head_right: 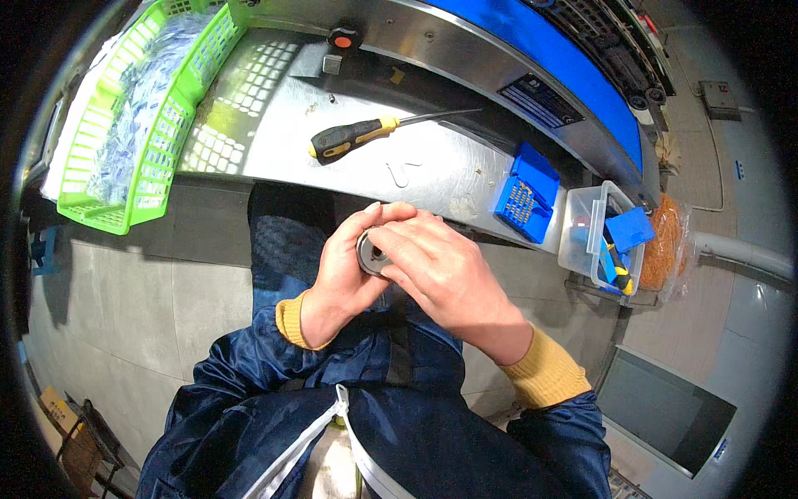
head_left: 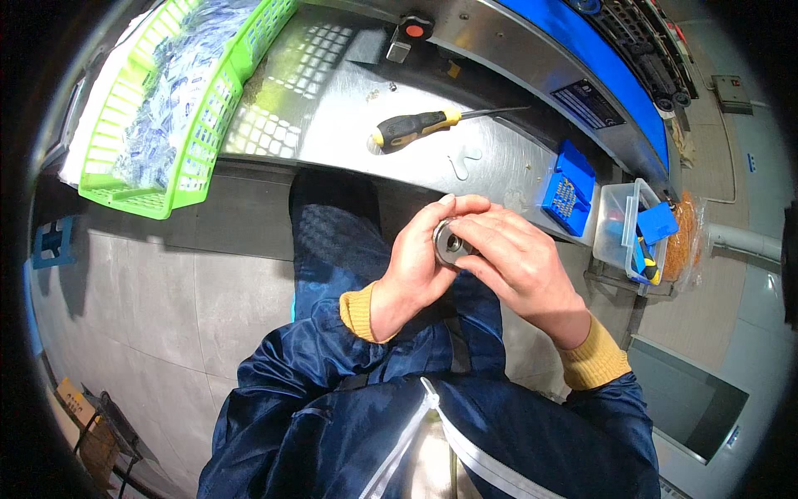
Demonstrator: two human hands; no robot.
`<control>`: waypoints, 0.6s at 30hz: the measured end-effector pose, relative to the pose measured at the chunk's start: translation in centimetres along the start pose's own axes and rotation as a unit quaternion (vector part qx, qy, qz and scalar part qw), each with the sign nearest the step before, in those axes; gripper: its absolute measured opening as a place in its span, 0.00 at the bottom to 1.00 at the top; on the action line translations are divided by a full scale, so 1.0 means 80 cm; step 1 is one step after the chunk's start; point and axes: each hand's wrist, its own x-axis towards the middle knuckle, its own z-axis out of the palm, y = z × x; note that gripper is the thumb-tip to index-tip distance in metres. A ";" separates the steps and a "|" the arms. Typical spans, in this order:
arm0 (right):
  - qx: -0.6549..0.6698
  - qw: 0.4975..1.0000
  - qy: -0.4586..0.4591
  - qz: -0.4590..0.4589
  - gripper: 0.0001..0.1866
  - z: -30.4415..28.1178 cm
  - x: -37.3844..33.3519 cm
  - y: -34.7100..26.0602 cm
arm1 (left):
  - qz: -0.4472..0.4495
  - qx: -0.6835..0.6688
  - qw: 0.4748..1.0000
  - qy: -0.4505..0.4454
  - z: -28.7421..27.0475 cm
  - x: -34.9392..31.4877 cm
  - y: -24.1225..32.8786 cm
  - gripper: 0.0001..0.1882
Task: The person holds a cylindrical mechanical component and uses a small metal tool to manipulate internal parts. They repeatedly insert and adjust small pieces inside the component, then place a flat metal piece into the opening.
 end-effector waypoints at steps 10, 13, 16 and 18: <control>-0.025 0.997 0.019 0.073 0.19 0.009 0.002 -0.011 | 0.014 -0.003 1.000 -0.008 -0.002 0.002 -0.002 0.22; -0.013 0.992 0.038 0.121 0.20 0.016 0.001 -0.014 | 0.027 0.006 0.999 -0.028 -0.003 0.004 -0.001 0.22; 0.000 0.983 0.077 0.165 0.21 0.029 0.003 -0.020 | 0.037 0.023 0.999 -0.028 -0.005 0.006 -0.002 0.22; 0.034 0.973 0.102 0.205 0.19 0.034 0.004 -0.023 | 0.038 0.024 0.998 -0.036 -0.009 0.005 0.000 0.22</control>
